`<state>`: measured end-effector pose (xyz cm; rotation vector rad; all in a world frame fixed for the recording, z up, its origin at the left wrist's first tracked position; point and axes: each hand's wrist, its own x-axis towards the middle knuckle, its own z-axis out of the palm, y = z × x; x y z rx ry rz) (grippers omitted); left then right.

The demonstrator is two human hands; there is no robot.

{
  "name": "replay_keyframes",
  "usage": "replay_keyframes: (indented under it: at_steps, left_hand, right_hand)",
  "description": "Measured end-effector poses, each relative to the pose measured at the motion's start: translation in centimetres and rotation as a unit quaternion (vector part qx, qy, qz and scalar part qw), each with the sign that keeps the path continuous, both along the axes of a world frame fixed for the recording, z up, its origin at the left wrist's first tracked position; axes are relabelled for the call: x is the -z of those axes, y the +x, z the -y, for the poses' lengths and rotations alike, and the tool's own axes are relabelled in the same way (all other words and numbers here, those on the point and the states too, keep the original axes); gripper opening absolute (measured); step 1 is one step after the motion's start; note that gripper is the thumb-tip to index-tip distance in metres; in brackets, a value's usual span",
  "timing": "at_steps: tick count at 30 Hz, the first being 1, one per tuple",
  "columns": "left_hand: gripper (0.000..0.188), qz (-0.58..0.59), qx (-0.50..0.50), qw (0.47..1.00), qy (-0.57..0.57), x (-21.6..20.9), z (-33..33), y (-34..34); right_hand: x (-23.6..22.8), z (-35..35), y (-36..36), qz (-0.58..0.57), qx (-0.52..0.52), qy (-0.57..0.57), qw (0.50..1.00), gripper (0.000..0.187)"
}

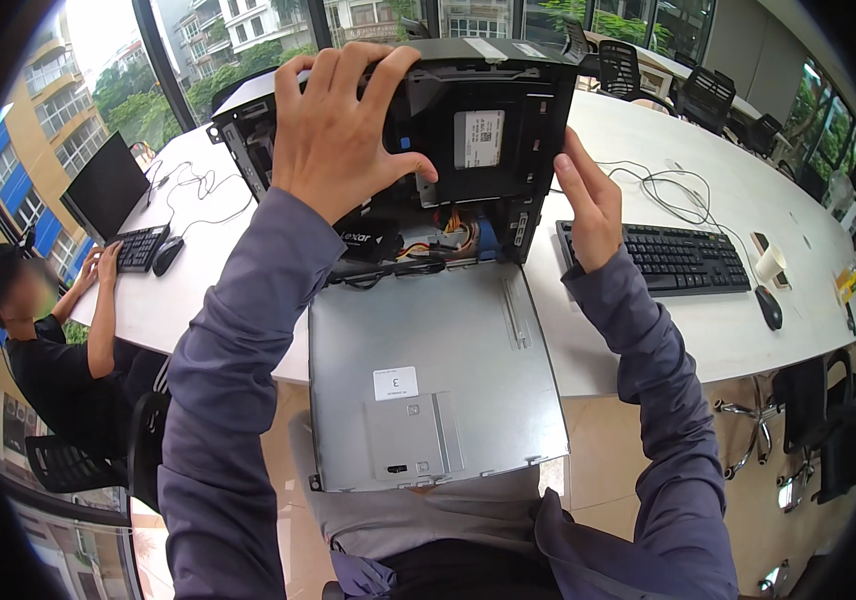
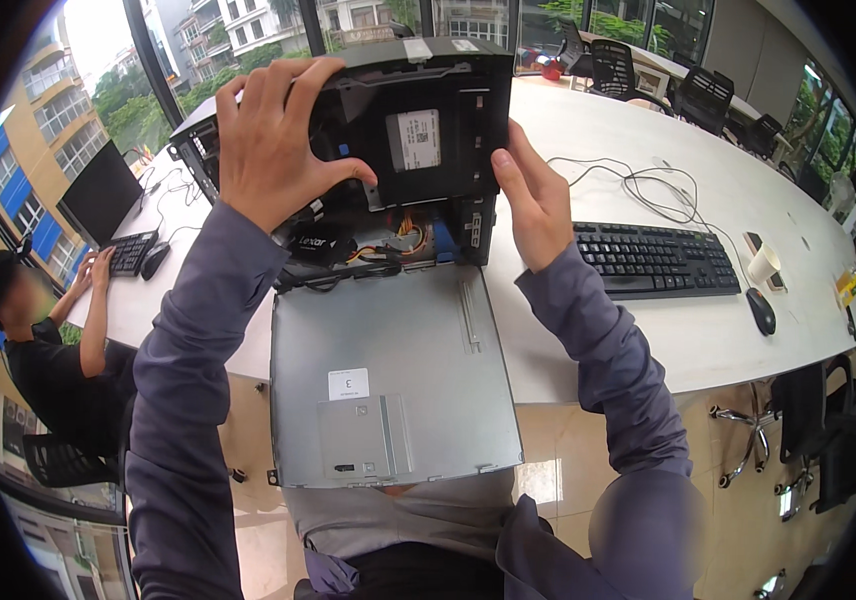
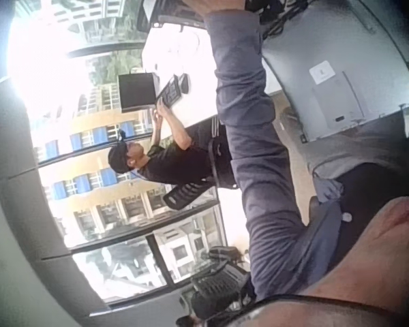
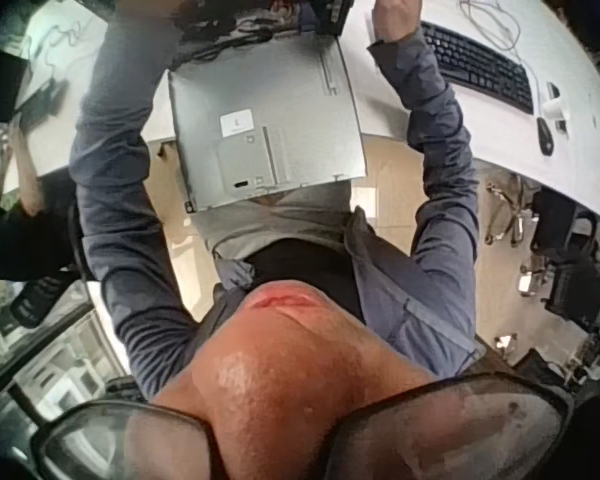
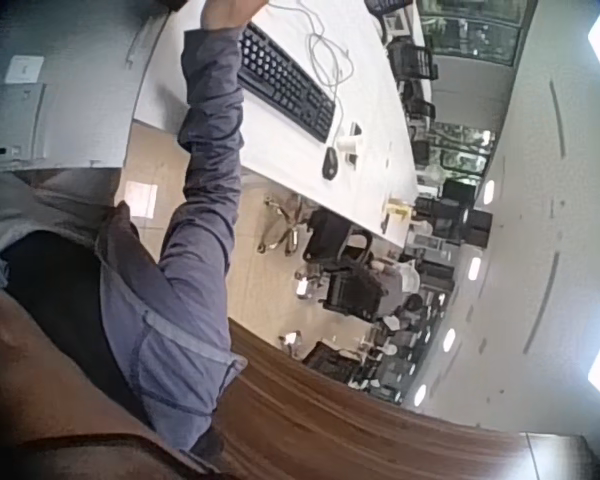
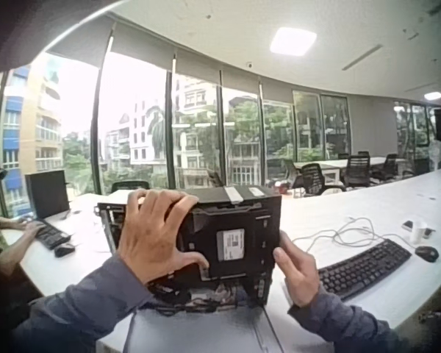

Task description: Replacing or installing a new SSD drive in a desktop computer.

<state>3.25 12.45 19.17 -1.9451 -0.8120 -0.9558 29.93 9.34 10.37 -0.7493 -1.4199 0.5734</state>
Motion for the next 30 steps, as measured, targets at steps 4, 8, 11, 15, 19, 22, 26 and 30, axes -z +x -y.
replay_keyframes:
  at_steps: [4,8,11,15,19,22,26,30]
  left_hand:
    - [0.104,-0.025,0.073,0.997,-0.026,0.4,2.8,-1.7]
    - [0.088,0.024,0.179,0.958,-0.225,4.2,9.4,-7.0]
    - [0.090,0.033,0.149,0.869,-0.470,7.0,17.6,-10.8]
    - [0.086,-0.016,0.103,0.859,-0.501,11.9,23.6,-11.8]
    - [0.074,-0.087,0.042,0.892,-0.441,15.9,23.8,-13.1]
    - [0.057,-0.113,0.081,0.895,-0.423,15.3,24.0,-13.6]
    - [0.032,-0.028,0.162,0.932,-0.324,12.9,22.6,-13.1]
    - [0.039,0.085,0.241,0.934,-0.250,10.6,19.0,-12.7]
  right_hand:
    - [2.7,0.9,1.7,0.067,0.061,0.044,0.995,0.054]
    - [3.4,9.5,5.1,0.371,0.033,0.101,0.923,0.053]
    - [4.1,15.1,4.3,0.446,-0.109,0.089,0.884,0.048]
    - [5.6,19.2,2.9,0.532,-0.108,0.057,0.838,0.046]
    - [8.2,18.9,2.8,0.572,-0.023,0.130,0.810,0.036]
    - [7.4,18.9,2.7,0.594,0.000,0.202,0.779,0.029]
    - [4.9,17.9,2.9,0.496,0.030,0.249,0.831,0.020]
    - [1.8,14.6,2.0,0.374,0.038,0.282,0.883,0.008]
